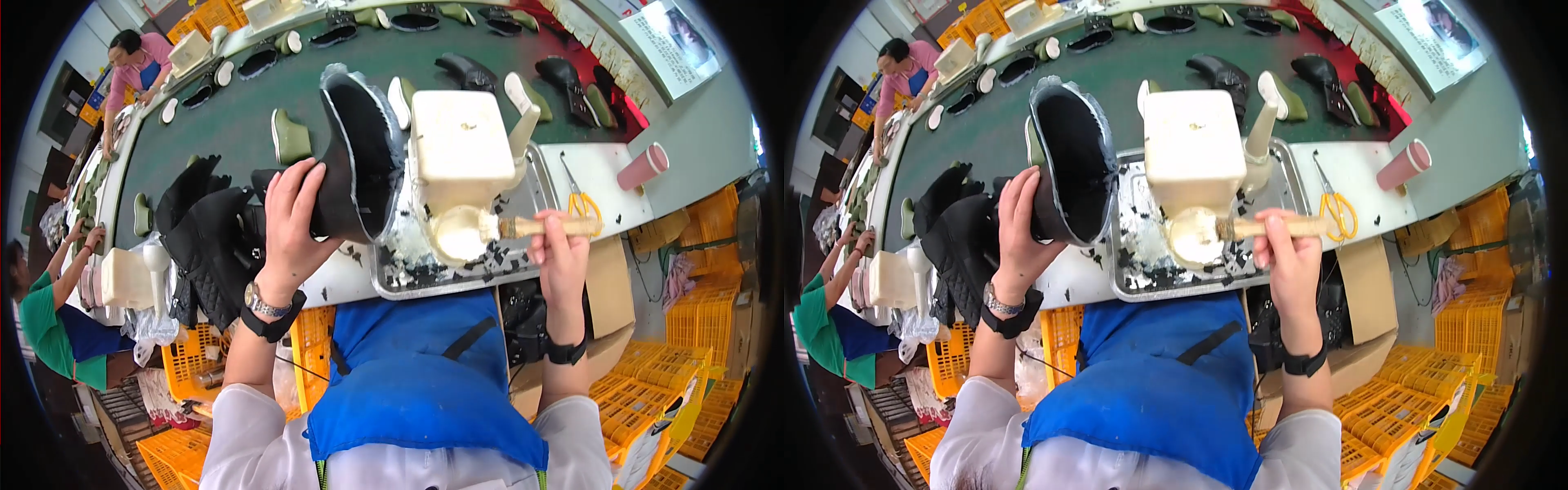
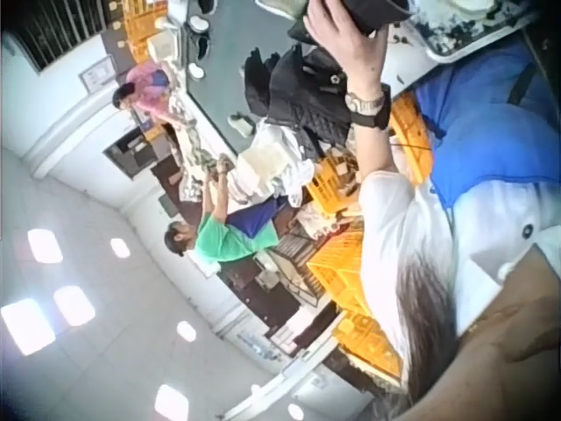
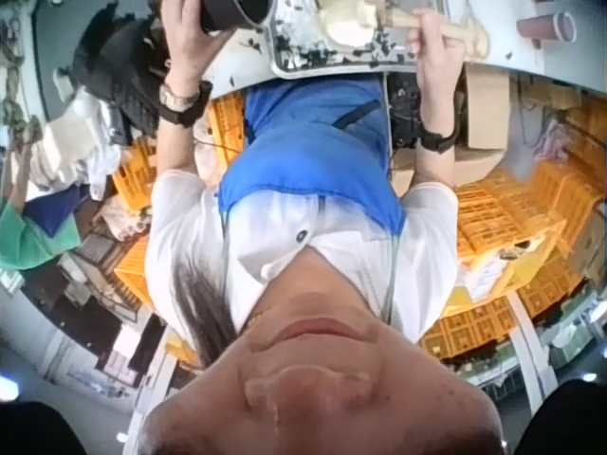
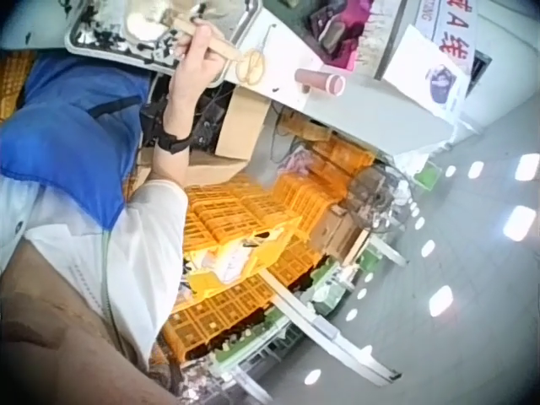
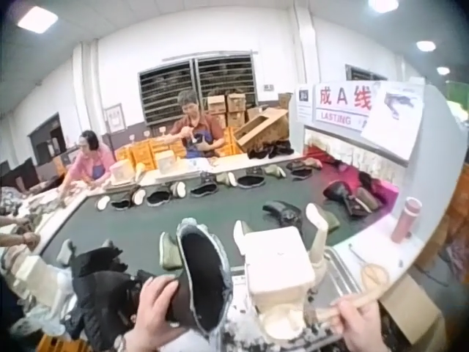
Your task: Applying adhesive to shoe components using a brush and trimming excess material with scissors.
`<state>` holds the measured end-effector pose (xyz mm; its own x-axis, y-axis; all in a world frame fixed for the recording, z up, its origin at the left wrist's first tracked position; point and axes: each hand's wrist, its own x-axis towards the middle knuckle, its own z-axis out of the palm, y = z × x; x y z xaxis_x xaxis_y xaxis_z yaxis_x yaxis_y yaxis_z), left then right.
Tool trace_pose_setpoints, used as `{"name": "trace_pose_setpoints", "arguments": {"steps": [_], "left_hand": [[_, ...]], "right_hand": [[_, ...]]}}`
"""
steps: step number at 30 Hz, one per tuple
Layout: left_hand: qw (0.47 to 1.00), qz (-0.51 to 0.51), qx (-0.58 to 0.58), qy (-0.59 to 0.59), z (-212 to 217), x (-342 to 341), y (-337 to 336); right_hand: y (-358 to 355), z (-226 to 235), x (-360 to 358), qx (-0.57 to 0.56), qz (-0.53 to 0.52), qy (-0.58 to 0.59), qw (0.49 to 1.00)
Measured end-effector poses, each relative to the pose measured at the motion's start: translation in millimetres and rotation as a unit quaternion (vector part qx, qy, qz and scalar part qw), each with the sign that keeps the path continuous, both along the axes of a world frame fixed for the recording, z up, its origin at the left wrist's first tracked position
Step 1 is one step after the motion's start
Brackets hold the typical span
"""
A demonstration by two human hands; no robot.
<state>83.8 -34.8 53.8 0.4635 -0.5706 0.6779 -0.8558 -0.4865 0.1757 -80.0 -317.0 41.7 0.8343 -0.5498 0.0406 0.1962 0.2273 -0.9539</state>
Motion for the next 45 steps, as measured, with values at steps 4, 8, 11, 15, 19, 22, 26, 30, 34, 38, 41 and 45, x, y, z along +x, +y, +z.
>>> {"name": "trace_pose_setpoints", "arguments": {"steps": [4, 8, 11, 15, 19, 22, 26, 30, 34, 38, 41, 45], "left_hand": [[0.932, -0.003, -0.228, 0.280, -7, 47, -28], [0.583, -0.146, -0.555, 0.575, -25, 134, -48], [0.461, -0.183, -0.597, 0.631, -59, 190, -52], [0.477, -0.104, -0.597, 0.636, -101, 233, -70], [0.458, -0.092, -0.608, 0.642, -127, 262, -90], [0.475, -0.069, -0.588, 0.651, -136, 289, -90], [0.705, 0.100, -0.485, 0.508, -117, 293, -101], [0.902, 0.332, -0.164, 0.224, -142, 280, -122], [0.881, 0.311, 0.107, 0.340, -158, 254, -128], [0.894, 0.285, 0.109, 0.329, -152, 238, -114], [0.938, 0.155, 0.033, 0.307, -96, 192, -94], [0.987, -0.007, -0.083, 0.136, -17, 74, -57]], "right_hand": [[-7, -6, -12, 0.023, -0.014, -0.006, 1.000], [-14, -9, -23, 0.049, -0.032, -0.010, 0.998], [-18, -14, -28, 0.050, -0.039, -0.011, 0.998], [-25, -18, -34, 0.035, -0.047, 0.025, 0.998], [-29, -21, -32, 0.035, -0.070, 0.048, 0.996], [-29, -21, -27, 0.030, -0.067, 0.058, 0.996], [-30, -23, -18, 0.047, -0.062, 0.062, 0.995], [-24, -23, -12, 0.020, -0.060, 0.088, 0.994], [-20, -21, -19, 0.002, -0.062, 0.082, 0.995], [-20, -23, -23, 0.017, -0.067, 0.050, 0.996], [-16, -23, -16, 0.073, -0.079, 0.019, 0.994], [-8, -24, -8, 0.043, -0.042, -0.038, 0.997]]}}
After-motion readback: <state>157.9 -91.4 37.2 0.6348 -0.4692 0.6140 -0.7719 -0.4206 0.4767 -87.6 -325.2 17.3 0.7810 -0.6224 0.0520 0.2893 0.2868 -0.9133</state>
